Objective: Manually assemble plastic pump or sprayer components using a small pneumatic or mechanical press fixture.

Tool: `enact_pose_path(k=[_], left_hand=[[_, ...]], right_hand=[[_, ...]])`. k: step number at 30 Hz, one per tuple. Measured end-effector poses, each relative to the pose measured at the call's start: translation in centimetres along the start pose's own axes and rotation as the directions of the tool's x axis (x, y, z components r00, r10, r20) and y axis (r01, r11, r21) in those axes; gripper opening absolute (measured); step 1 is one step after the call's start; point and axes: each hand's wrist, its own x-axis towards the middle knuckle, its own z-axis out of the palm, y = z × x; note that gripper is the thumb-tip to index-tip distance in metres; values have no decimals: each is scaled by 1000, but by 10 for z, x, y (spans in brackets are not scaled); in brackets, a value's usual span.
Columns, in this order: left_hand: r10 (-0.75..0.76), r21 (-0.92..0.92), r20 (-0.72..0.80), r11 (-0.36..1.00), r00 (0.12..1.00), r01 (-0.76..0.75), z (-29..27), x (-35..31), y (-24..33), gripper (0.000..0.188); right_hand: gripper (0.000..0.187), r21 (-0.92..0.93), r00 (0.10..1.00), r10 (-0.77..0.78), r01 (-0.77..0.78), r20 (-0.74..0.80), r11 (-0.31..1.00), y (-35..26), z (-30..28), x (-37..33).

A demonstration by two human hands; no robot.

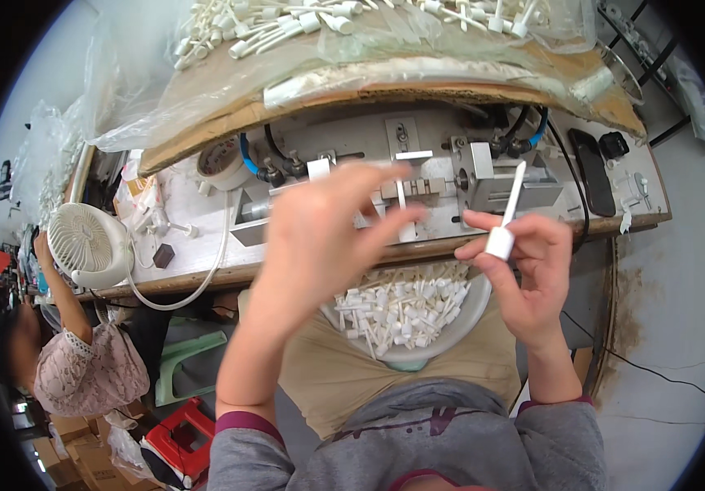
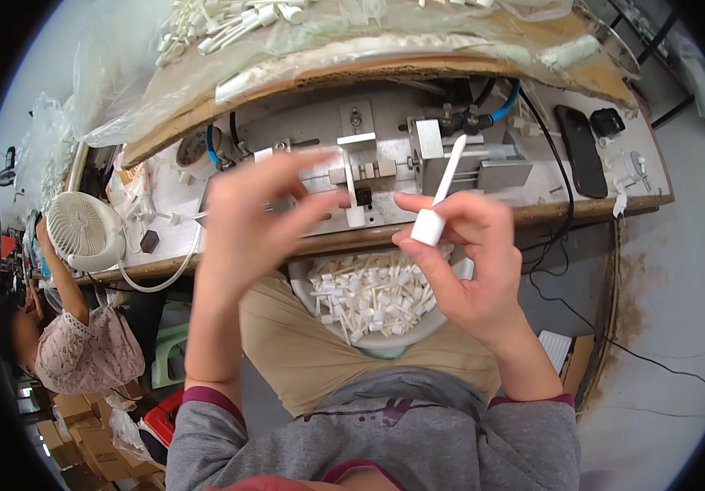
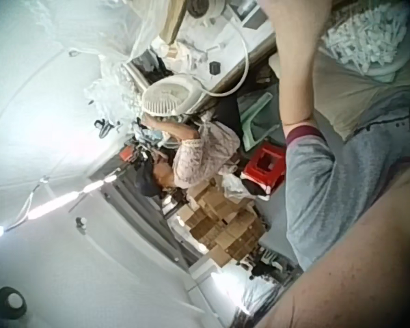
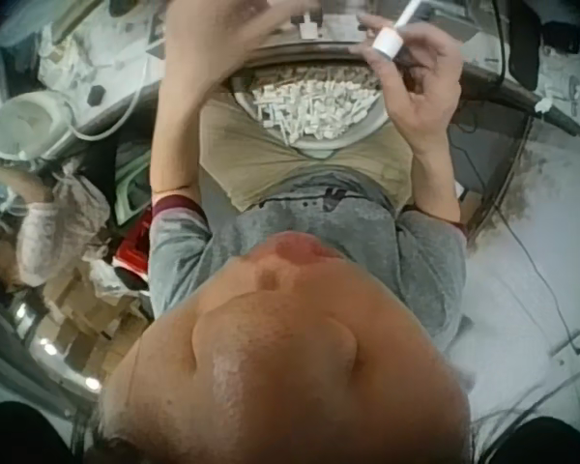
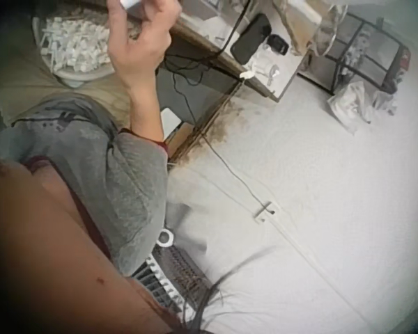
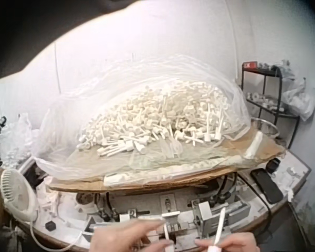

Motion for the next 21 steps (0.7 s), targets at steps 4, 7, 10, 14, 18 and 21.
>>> enact_pose_path(k=[4, 7, 10, 14, 18, 21], left_hand=[[98, 256, -342, 967, 934, -8, -47, 59, -37, 26], [114, 484, -358, 872, 927, 79, -75, 99, -94, 36], [-62, 557, -276, 803, 959, 212, -78, 125, -131, 48], [-223, 483, -118, 839, 968, 252, -63, 144, -140, 50], [-162, 418, -122, 886, 979, 199, -51, 145, -126, 47], [-90, 414, -107, 902, 990, 126, -43, 139, -97, 43]], right_hand=[[31, -458, 981, -119, 177, 152, 871, -4, 2, 14], [29, -538, 949, -192, 300, 248, 788, 7, 15, 22], [24, -620, 919, -177, 370, 351, 692, 19, 26, 22], [17, -694, 901, -161, 415, 403, 588, 25, 35, 26], [15, -701, 885, -161, 447, 437, 556, 26, 39, 32], [16, -710, 879, -168, 462, 447, 532, 28, 38, 33]])
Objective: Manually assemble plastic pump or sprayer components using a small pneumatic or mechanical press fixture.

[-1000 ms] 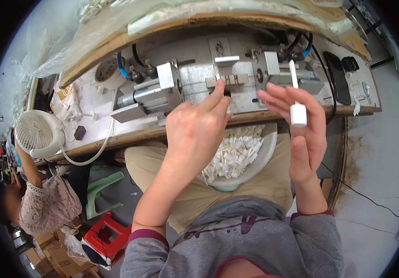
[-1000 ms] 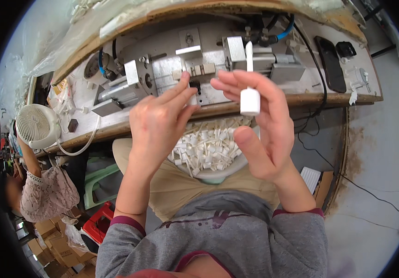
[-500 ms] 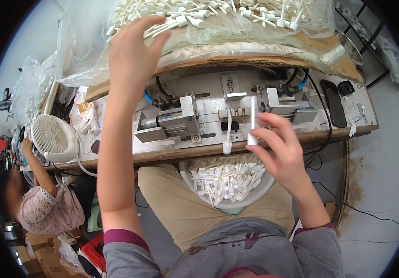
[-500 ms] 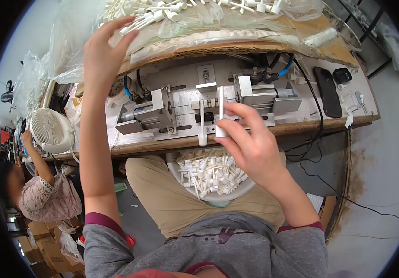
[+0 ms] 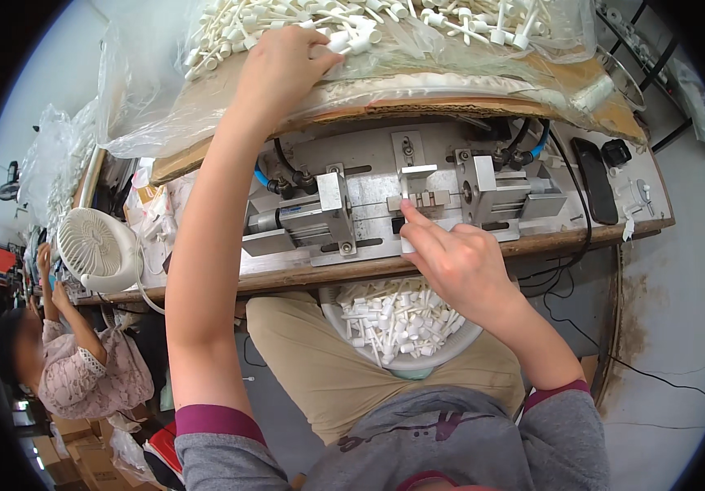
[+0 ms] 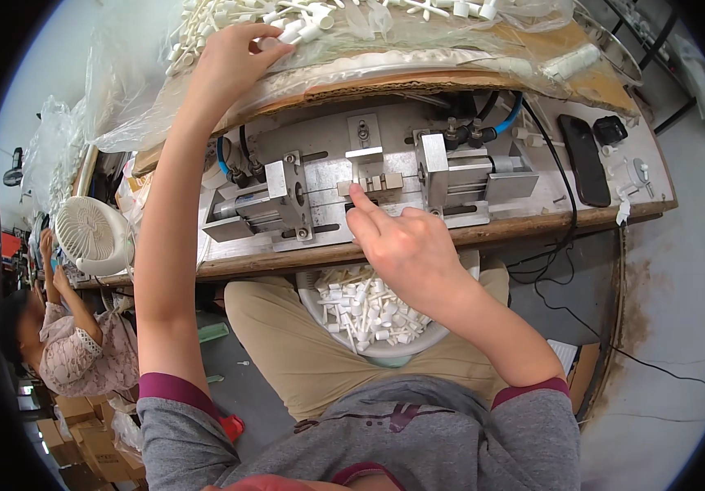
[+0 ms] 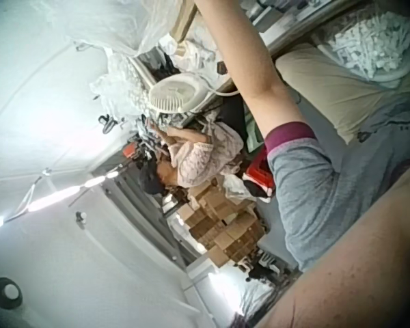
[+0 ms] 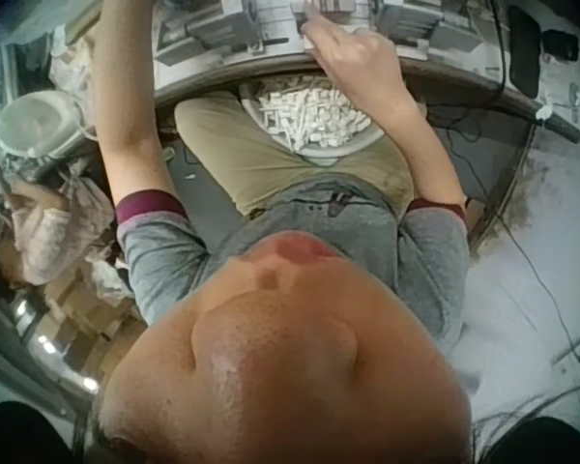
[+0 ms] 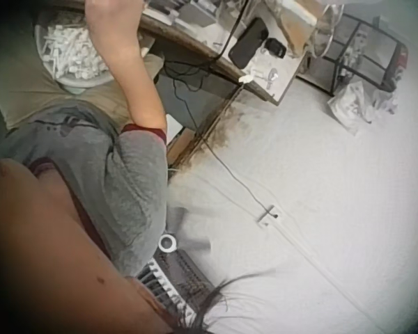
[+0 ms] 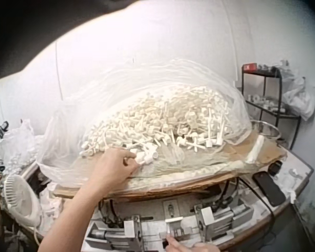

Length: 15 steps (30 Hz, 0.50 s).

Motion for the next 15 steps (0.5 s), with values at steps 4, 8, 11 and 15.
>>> enact_pose_path(k=[4, 8, 11, 15], left_hand=[[57, -65, -38, 996, 998, -59, -3, -5, 7, 36], [11, -178, -70, 984, 998, -23, -21, -24, 40, 34], [113, -258, -116, 956, 987, -140, -23, -31, 34, 39], [22, -426, -159, 901, 987, -89, -40, -63, 70, 37]], right_hand=[[16, -64, 999, -51, 50, -8, 997, -3, -2, -4], [14, -44, 999, -45, 46, 10, 998, -2, -4, -5], [13, 10, 999, -44, 44, 13, 999, 1, -3, 1], [15, 17, 998, -24, 23, 62, 1000, 1, -11, 6]])
